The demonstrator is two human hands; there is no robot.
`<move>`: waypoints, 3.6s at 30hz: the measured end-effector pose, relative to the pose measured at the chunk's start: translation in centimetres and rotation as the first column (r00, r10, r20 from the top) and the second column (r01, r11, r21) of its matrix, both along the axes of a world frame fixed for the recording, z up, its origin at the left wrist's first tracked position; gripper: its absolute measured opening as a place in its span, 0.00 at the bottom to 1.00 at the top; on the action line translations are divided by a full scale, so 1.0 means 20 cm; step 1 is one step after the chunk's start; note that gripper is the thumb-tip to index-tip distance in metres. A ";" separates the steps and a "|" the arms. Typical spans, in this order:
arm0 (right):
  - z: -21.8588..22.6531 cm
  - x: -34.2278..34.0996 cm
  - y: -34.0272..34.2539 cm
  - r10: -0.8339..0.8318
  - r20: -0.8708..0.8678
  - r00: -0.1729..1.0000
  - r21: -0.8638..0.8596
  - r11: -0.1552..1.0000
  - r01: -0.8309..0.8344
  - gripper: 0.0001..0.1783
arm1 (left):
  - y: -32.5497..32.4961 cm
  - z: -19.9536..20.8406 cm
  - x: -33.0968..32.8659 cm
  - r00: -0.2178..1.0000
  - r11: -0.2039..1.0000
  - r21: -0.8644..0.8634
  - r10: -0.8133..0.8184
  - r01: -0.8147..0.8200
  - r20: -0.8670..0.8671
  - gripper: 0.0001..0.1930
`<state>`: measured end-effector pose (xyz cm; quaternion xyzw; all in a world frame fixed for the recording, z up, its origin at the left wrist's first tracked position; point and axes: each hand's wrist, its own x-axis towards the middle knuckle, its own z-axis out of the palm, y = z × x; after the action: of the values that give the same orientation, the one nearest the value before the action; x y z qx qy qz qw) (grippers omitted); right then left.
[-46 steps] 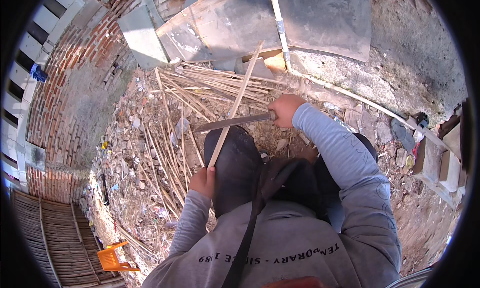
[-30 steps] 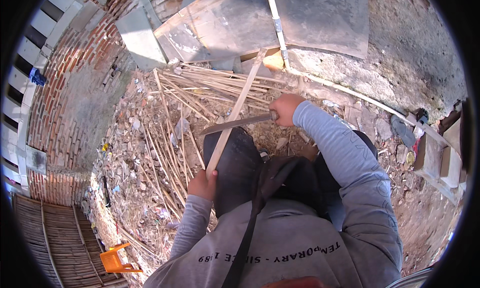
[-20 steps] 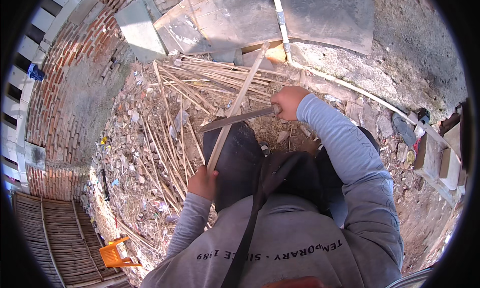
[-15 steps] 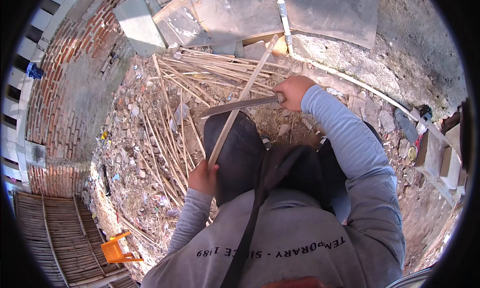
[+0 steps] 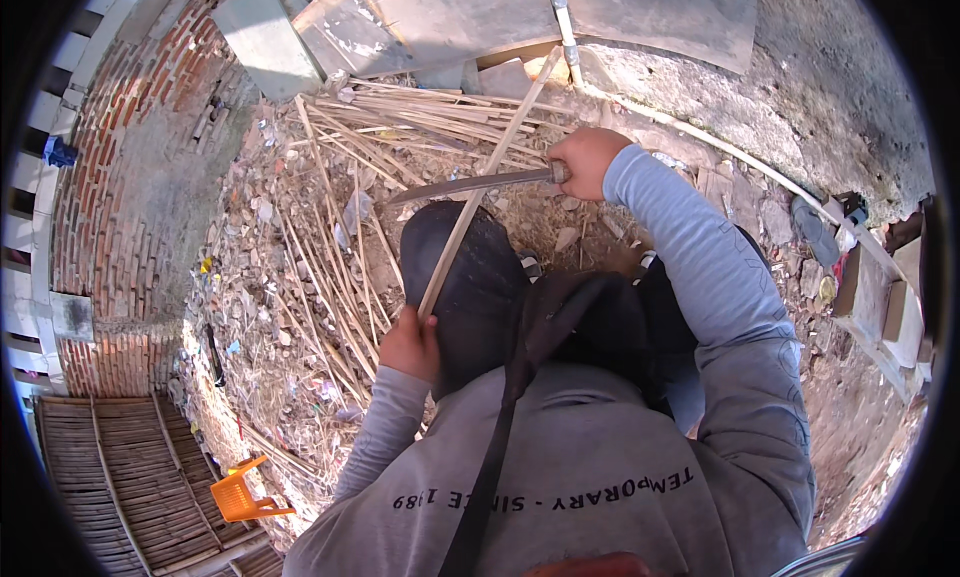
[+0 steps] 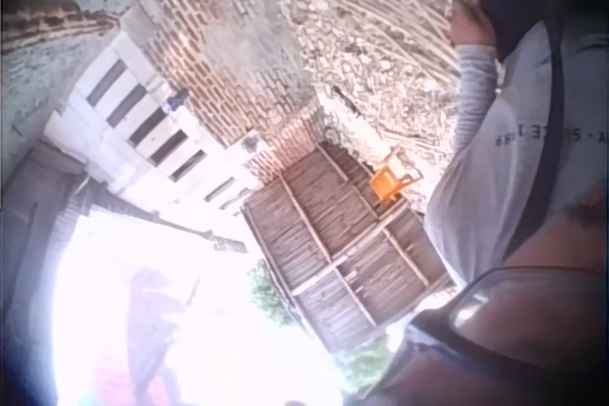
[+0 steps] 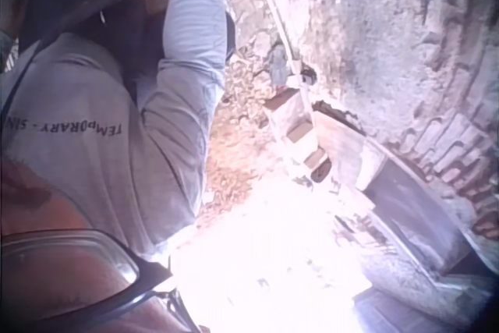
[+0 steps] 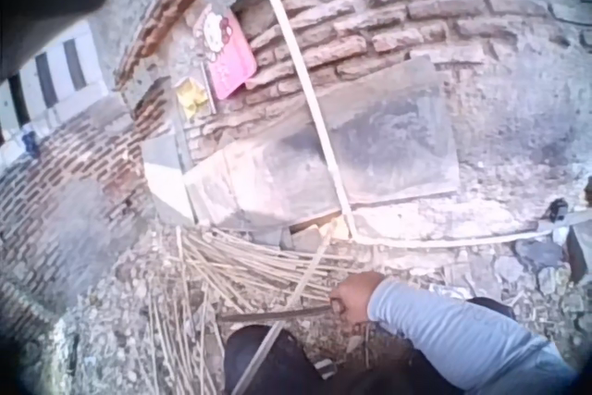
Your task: The person strips layers from a bamboo slat using a blade, holding the slat with one hand and drawing the blade toward them with the other while sitting outdoors.
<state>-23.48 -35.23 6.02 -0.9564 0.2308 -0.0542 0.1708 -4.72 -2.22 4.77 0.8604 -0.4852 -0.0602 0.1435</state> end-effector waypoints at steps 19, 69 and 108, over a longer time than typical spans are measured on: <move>0.03 0.02 0.05 0.053 -0.028 0.998 -0.013 0.998 -0.054 0.15 | 0.10 -0.05 0.08 0.955 0.994 -0.030 0.089 -0.101 -0.283 0.17; -0.07 0.08 -0.06 -0.112 -0.045 0.993 0.141 0.983 0.117 0.16 | 0.11 -0.12 0.19 0.885 0.999 0.008 0.037 -0.037 -0.465 0.29; 0.00 0.07 0.07 0.024 0.001 1.000 0.033 0.999 -0.024 0.13 | 0.10 -0.12 0.18 0.901 0.999 -0.052 -0.013 -0.010 -0.433 0.28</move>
<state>-22.05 -33.88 6.09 -0.9561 0.2203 -0.0485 0.1873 -1.19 -0.20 2.40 0.8211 -0.4433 -0.2371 0.2703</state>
